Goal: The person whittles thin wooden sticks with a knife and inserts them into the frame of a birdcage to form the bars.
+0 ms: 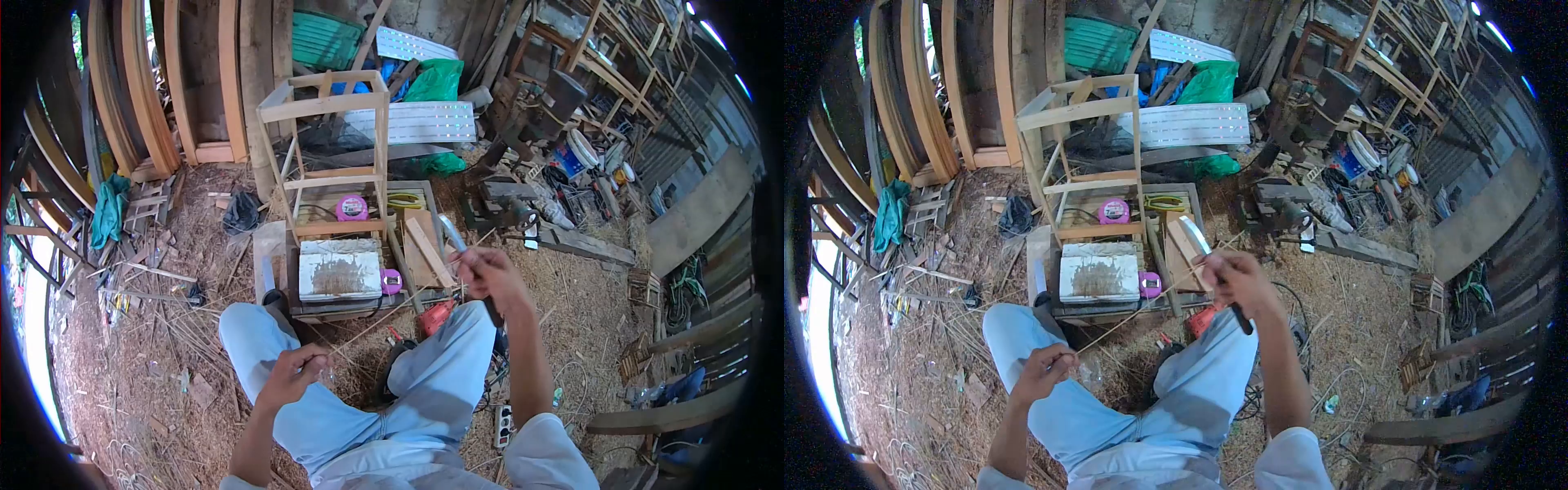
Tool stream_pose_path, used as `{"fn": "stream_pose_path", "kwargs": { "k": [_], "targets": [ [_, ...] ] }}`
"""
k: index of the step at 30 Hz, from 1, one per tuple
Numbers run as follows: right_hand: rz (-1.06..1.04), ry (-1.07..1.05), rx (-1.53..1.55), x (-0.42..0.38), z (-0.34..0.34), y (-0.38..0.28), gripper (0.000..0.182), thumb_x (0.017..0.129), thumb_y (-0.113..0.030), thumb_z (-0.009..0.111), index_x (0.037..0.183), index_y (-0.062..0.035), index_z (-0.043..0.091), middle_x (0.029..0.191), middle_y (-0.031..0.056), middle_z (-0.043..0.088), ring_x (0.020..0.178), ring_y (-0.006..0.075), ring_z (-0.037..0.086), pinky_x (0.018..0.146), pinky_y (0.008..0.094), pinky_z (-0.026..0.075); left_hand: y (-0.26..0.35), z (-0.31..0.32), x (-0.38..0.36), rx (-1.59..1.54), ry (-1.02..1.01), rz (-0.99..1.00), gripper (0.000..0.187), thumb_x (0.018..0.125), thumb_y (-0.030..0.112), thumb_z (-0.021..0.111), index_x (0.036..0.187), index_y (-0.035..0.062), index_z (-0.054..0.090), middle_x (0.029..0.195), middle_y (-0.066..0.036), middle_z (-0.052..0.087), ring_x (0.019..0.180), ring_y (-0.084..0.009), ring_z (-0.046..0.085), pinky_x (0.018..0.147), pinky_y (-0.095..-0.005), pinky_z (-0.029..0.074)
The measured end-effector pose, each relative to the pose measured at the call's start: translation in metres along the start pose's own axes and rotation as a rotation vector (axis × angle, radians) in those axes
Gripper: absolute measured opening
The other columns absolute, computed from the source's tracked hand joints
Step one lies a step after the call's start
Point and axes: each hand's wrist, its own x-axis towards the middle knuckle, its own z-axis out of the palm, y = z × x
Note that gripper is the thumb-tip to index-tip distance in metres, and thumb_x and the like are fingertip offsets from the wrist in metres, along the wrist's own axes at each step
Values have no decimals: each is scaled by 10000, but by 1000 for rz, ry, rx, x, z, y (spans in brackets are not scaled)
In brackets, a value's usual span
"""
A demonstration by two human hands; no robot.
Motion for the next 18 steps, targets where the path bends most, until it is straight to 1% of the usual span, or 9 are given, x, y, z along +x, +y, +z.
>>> {"fn": "stream_pose_path", "kwargs": {
  "k": [4,7,9,10,11,12,15,17,18],
  "targets": [
    [-198,282,140,13,-79,-13,267,975,-232,473,1072,-31,618,627,-56,458,445,25,324,400,181,230,-8,-19,-9,-13,23,-28,203,976,167,492,900,-3,573,683,-7,525,500,-46,388,446,-225,326],
    [-270,107,66,-10,-78,-23,338,971,-308,480,1098,-21,603,637,-55,462,481,28,355,397,198,239,8,-18,0,-46,93,-50,205,980,169,479,914,-5,566,648,5,481,493,-43,375,441,-220,310],
    [-226,-197,-20,-25,-46,-16,304,966,-243,466,1110,-13,602,649,-26,507,528,53,433,413,217,304,20,-6,20,-38,131,1,204,983,167,471,920,-3,564,634,11,459,495,-42,375,443,-219,308],
    [-120,-30,-257,-22,-29,9,377,946,-274,520,1249,-51,528,671,1,578,498,67,499,404,221,355,20,2,33,-65,127,-3,205,984,166,464,921,0,566,636,13,452,505,-43,382,453,-216,315],
    [23,-379,-433,-19,-13,25,432,936,-244,536,1333,-86,478,704,11,596,553,95,524,472,233,407,21,11,42,-94,120,-8,205,985,164,458,921,3,568,638,16,446,514,-43,389,462,-213,323],
    [-79,-654,-342,-22,20,39,463,958,-208,504,1396,-95,408,719,10,597,592,88,503,525,208,404,24,21,49,-92,120,-2,205,985,164,458,921,3,568,638,16,446,514,-43,389,462,-213,323],
    [-90,-624,-210,-29,79,43,419,1002,-175,415,1411,-88,381,701,11,572,549,62,419,493,198,332,32,36,61,155,132,153,204,985,171,458,962,17,590,606,29,443,538,-58,429,487,-246,354],
    [47,-522,149,-17,81,42,407,995,-185,446,1379,-55,414,719,22,576,547,58,438,468,205,328,37,40,58,63,-37,65,203,988,168,454,993,13,585,651,12,487,567,-66,450,510,-247,380],
    [14,-561,242,-13,78,44,344,1003,-200,424,1284,-20,510,695,3,561,515,40,398,444,199,296,41,41,54,-102,-56,-43,194,986,167,463,1021,18,582,681,-5,505,584,-68,456,536,-240,394]
  ]
}}
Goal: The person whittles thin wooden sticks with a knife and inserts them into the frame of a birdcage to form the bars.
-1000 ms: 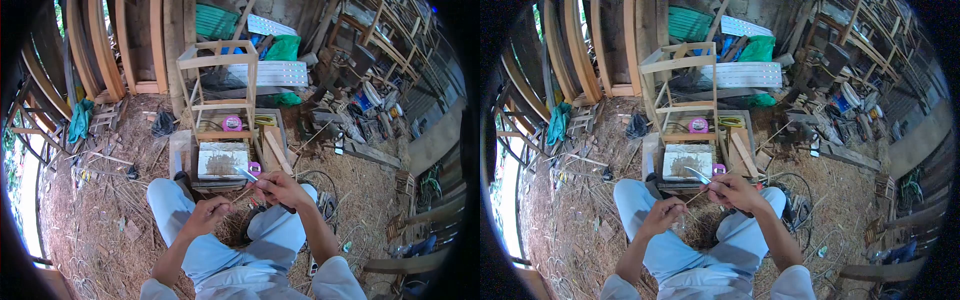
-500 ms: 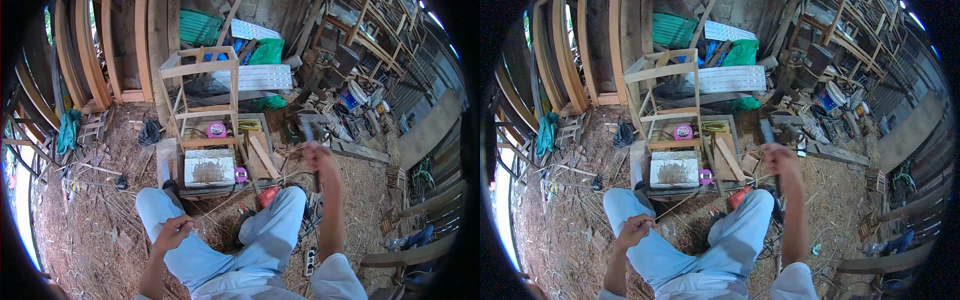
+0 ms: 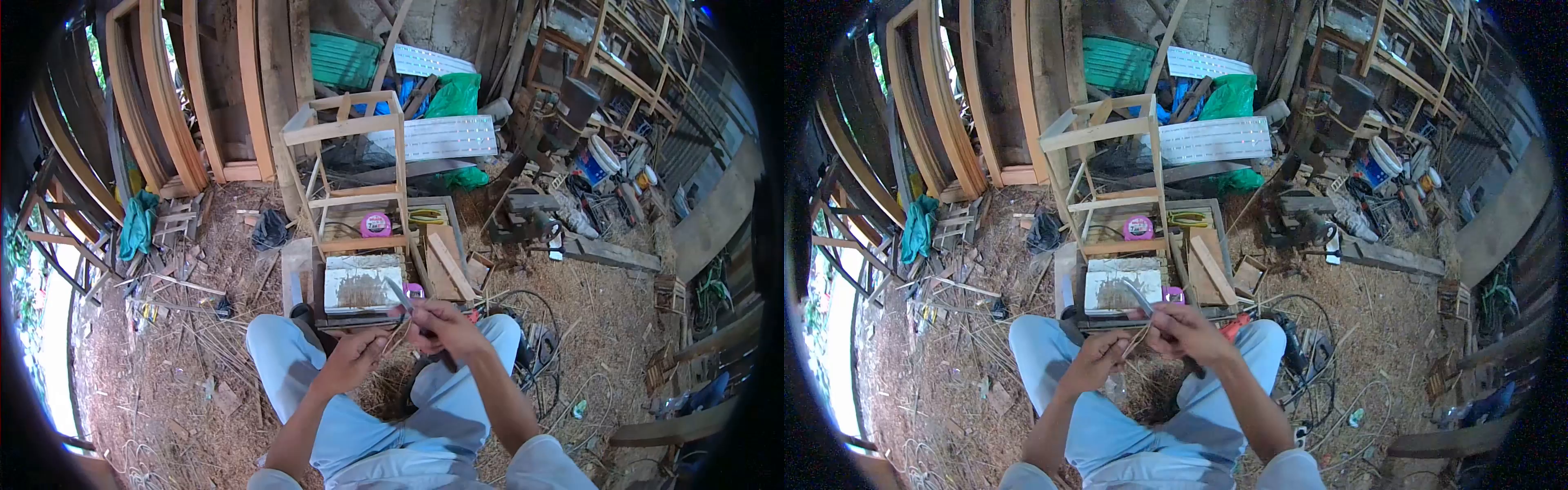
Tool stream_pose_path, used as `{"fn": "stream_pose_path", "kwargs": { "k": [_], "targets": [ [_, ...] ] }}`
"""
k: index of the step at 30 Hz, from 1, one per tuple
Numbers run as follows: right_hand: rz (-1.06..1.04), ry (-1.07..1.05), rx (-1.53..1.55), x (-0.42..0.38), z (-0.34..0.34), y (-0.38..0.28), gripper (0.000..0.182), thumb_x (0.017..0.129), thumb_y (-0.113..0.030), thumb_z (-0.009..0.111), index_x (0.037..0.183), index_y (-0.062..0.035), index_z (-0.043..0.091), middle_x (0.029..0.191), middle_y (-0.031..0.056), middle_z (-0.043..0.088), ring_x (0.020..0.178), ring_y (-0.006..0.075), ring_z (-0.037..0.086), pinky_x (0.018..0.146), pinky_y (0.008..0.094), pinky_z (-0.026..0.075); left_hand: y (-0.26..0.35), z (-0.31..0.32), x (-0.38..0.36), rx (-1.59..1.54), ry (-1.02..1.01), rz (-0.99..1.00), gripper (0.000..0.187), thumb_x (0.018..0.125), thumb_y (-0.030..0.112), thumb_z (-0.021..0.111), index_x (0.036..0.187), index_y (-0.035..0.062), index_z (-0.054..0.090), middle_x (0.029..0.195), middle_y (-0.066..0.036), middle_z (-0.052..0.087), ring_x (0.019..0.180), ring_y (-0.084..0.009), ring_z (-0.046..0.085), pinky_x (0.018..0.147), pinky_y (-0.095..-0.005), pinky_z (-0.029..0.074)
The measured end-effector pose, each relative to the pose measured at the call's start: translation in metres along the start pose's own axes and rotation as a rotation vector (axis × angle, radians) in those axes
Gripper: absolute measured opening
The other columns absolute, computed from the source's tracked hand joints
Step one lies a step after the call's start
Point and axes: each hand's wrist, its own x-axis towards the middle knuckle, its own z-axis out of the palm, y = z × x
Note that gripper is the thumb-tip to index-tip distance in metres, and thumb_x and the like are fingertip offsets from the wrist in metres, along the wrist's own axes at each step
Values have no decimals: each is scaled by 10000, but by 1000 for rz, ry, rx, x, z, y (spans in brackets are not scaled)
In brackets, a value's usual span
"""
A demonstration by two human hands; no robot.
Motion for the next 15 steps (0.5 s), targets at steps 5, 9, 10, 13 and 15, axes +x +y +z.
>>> {"fn": "stream_pose_path", "kwargs": {
  "k": [5,9,10,13,15],
  "targets": [
    [101,-45,-318,-10,-13,-26,306,990,-236,465,1105,1,621,627,-22,504,479,35,357,421,197,274,-3,-13,-17,75,-67,18,177,967,150,488,996,15,599,702,-26,546,589,-85,478,555,-244,410],
    [85,109,-283,-22,-24,-56,323,960,-247,515,1027,45,637,620,1,544,439,39,357,401,207,258,-9,-12,-20,530,82,402,93,894,117,596,899,32,632,730,-56,631,607,-182,530,568,-301,421],
    [124,102,-296,-24,-23,-59,300,969,-249,502,1007,16,639,636,-3,547,455,42,370,404,204,268,-9,-14,-20,531,84,399,93,894,117,596,899,32,632,730,-56,631,607,-182,530,568,-301,421],
    [20,330,-344,-30,-59,-51,265,966,-243,506,955,-14,638,655,-1,560,481,51,437,402,197,292,-11,-23,-23,780,98,504,44,847,67,621,880,45,640,785,-88,660,676,-250,577,617,-351,445],
    [-154,684,-268,-45,-72,-72,272,957,-259,513,961,-14,630,579,-53,423,432,24,308,381,199,219,-17,-38,-33,744,167,346,53,863,61,594,891,52,638,786,-87,659,679,-259,580,646,-370,456]
  ]
}}
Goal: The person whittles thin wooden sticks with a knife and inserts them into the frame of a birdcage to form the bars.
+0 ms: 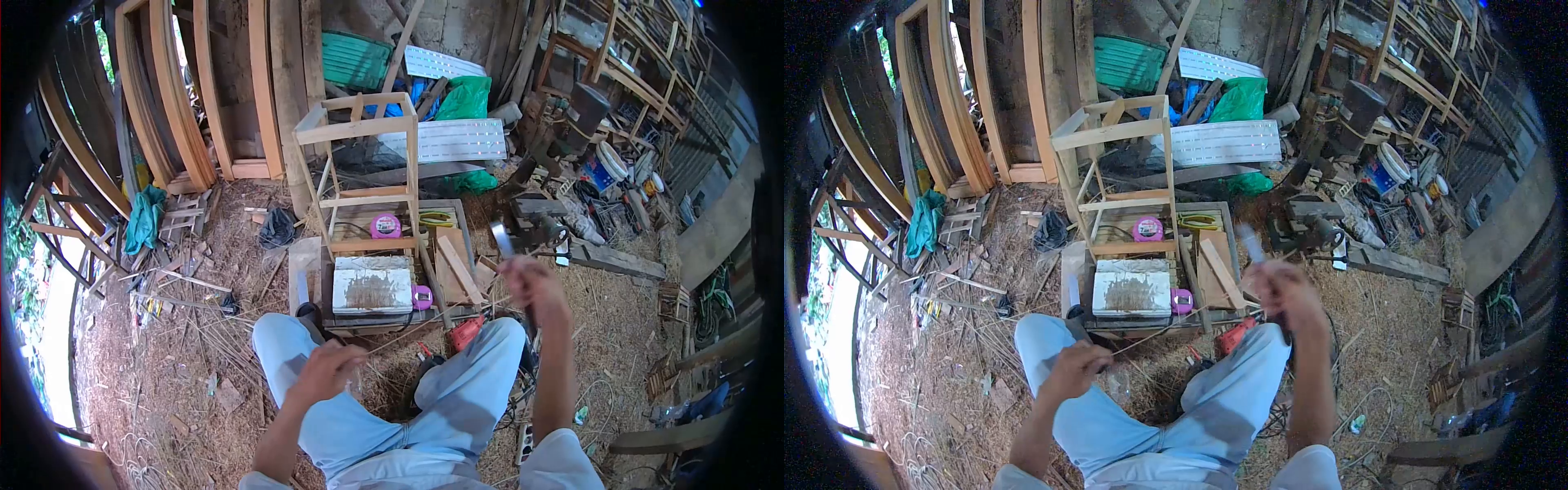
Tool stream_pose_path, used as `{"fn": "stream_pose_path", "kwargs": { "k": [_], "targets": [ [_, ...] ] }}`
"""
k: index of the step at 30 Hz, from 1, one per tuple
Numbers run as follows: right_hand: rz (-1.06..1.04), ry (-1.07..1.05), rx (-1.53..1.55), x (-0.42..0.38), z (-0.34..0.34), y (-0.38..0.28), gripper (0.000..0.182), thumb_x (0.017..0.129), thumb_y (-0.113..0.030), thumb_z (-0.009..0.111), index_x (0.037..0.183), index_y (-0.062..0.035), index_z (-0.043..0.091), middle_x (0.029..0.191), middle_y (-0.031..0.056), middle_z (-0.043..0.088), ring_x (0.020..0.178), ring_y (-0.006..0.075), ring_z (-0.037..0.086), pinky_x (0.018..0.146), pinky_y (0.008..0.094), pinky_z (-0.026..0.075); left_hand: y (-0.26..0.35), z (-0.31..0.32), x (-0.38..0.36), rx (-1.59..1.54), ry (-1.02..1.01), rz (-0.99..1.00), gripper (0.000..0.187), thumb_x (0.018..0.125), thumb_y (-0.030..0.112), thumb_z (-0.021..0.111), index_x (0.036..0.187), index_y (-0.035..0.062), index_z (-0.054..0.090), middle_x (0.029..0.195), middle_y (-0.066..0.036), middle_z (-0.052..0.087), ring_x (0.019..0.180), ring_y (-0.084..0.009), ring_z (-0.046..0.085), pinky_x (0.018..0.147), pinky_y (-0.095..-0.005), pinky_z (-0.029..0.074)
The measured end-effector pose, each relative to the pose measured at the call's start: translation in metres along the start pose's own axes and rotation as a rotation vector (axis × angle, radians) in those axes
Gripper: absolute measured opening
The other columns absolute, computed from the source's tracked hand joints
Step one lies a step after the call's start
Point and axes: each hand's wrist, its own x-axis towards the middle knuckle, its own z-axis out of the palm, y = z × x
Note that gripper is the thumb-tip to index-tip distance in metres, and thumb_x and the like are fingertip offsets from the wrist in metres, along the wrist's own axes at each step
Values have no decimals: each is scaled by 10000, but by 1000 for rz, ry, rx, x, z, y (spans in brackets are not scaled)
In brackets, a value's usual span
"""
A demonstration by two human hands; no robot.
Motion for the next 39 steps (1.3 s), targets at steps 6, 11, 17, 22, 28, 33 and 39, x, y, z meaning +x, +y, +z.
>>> {"fn": "stream_pose_path", "kwargs": {
  "k": [6,11,17,22,28,33,39],
  "targets": [
    [-251,-18,196,7,-67,-29,400,946,-292,510,1192,18,572,554,-83,413,431,19,327,377,199,229,-8,-16,-3,-75,32,-168,63,879,74,576,915,53,624,822,-95,669,692,-300,595,649,-369,469],
    [161,-375,-132,-17,40,28,377,973,-235,486,1315,-76,499,649,-4,529,470,51,405,393,208,310,8,16,39,64,152,-4,83,865,94,598,945,81,614,827,-80,665,711,-293,605,640,-384,468],
    [178,-415,109,-5,67,31,289,983,-267,473,902,-39,630,613,-38,484,460,56,366,406,204,277,5,12,38,87,111,186,161,821,72,632,979,107,629,814,-84,661,672,-292,565,644,-384,459],
    [168,-495,70,10,15,2,323,979,-264,481,1125,-2,602,591,-37,454,444,45,332,385,200,228,-9,-8,13,-205,-83,-50,78,877,49,563,942,26,600,785,-105,628,698,-277,591,657,-351,465],
    [218,-727,103,-6,70,45,365,978,-252,484,1231,8,531,627,-22,482,484,51,379,415,207,282,14,10,39,-384,-141,-180,114,930,72,488,961,12,580,776,-113,602,696,-259,600,649,-329,470],
    [161,-666,74,-9,80,39,328,982,-236,464,1183,5,559,600,-28,451,482,45,371,407,198,264,10,8,40,-272,-150,-29,110,916,66,510,976,14,586,807,-110,628,718,-247,620,658,-329,477],
    [171,-607,37,3,46,21,317,988,-212,450,1203,5,534,611,-39,472,459,33,369,391,205,254,-12,14,14,-271,71,-44,130,875,56,560,996,31,602,861,-117,648,727,-290,619,660,-375,483]
  ]
}}
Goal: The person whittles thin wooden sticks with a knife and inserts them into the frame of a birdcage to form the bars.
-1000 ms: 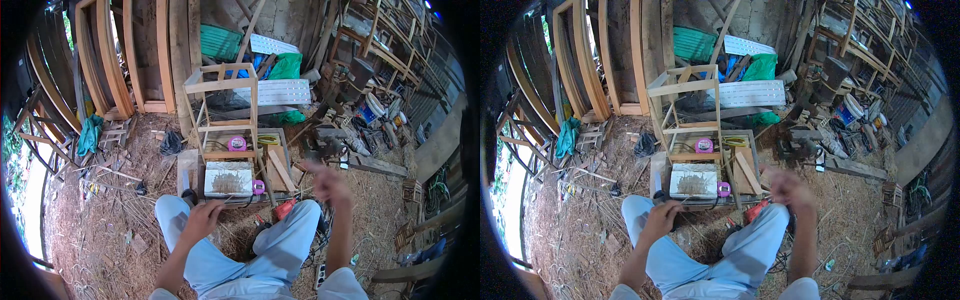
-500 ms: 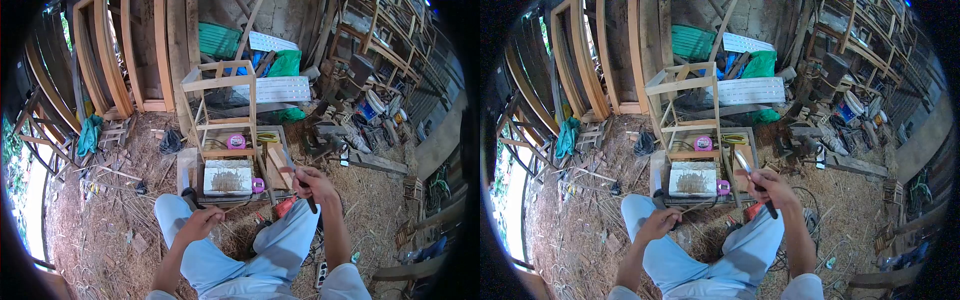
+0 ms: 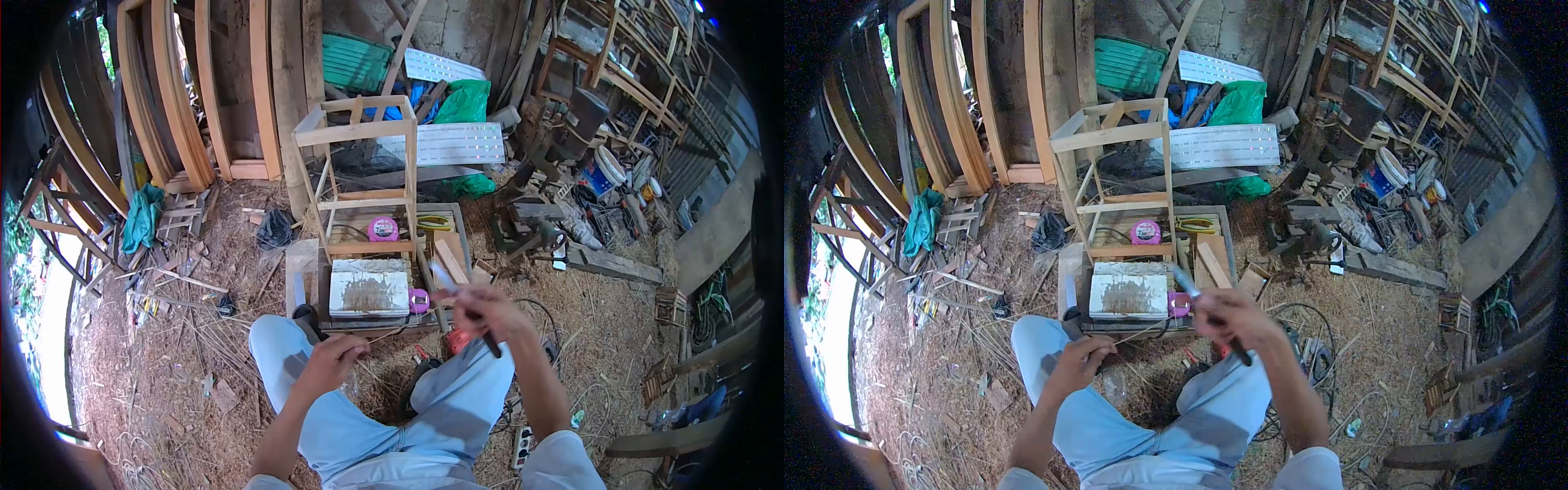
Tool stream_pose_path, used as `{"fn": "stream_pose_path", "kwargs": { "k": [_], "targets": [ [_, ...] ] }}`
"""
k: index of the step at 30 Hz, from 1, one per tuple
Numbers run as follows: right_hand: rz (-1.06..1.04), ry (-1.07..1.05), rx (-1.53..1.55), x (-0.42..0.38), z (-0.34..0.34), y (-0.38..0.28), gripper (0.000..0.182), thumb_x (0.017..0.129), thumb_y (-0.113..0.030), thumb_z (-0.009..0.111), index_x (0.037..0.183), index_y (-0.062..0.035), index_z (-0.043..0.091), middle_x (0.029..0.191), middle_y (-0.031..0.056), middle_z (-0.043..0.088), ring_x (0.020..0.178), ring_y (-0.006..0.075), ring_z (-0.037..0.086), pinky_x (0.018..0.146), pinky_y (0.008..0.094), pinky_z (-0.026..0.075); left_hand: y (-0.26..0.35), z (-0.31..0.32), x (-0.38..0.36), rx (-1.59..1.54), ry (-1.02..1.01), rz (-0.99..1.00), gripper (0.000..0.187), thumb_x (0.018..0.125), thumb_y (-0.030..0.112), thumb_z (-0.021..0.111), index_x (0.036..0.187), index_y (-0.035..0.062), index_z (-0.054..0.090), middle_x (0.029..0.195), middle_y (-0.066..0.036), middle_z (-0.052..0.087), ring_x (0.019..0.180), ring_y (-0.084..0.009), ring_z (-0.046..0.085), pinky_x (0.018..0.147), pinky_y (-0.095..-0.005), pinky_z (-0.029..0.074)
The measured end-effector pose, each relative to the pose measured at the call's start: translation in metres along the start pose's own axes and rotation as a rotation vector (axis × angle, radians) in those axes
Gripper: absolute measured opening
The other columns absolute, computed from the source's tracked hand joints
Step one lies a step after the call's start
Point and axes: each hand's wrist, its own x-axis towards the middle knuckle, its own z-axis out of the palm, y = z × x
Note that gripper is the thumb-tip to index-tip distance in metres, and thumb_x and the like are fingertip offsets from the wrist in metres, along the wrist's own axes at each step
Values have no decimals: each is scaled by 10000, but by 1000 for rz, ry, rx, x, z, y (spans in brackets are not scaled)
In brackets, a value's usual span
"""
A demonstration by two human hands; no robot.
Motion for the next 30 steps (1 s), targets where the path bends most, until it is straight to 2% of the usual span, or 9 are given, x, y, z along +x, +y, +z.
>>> {"fn": "stream_pose_path", "kwargs": {
  "k": [4,6,11,14,17,21,25,27,30],
  "targets": [
    [24,-190,17,13,44,18,320,990,-233,451,1174,7,557,607,-28,500,435,34,383,384,202,264,19,26,21,143,-18,56,139,859,28,564,988,46,614,885,-117,661,733,-316,610,670,-383,473],
    [35,-119,-146,18,45,20,317,992,-252,451,1131,-6,594,625,-11,557,428,33,376,386,199,268,19,22,24,227,-25,67,146,855,11,555,984,43,617,912,-131,665,734,-323,611,675,-376,466],
    [32,-5,-55,0,28,-5,400,963,-327,511,1124,25,609,676,-9,619,464,16,449,397,157,301,17,15,19,206,-40,140,107,820,15,602,920,37,634,822,-102,671,724,-298,616,696,-361,450],
    [150,86,-178,-7,12,-20,357,985,-284,468,1101,21,613,647,6,609,425,32,365,381,193,315,2,9,12,225,29,181,94,808,-3,608,884,39,645,807,-88,678,706,-273,622,700,-346,446],
    [19,289,-26,-19,-29,-21,357,982,-279,474,1173,-1,592,648,10,605,429,29,358,382,192,308,-6,-19,-2,235,64,140,187,776,-46,628,915,77,647,846,-56,683,711,-262,613,671,-365,455],
    [-13,186,32,-14,-16,-16,352,997,-233,426,1298,-76,519,695,26,597,447,36,348,388,194,271,2,-7,5,250,14,-29,151,792,-6,636,919,75,642,838,-50,684,710,-253,612,665,-346,438],
    [33,-7,130,12,33,11,383,993,-233,442,1339,-70,468,685,34,574,450,45,330,389,195,261,23,15,29,288,55,66,133,822,2,610,927,58,669,787,-73,684,670,-236,603,690,-338,445],
    [61,-53,142,12,43,8,427,987,-245,460,1367,-52,428,656,25,547,449,46,320,386,199,250,27,18,34,390,154,267,155,804,-14,614,934,56,661,788,-67,686,661,-251,594,686,-331,440],
    [60,-129,95,13,35,2,343,991,-220,454,1273,-43,534,753,46,615,493,46,396,401,187,299,22,8,30,417,123,250,170,785,-20,622,934,55,654,802,-75,689,667,-264,594,700,-333,436]
  ]
}}
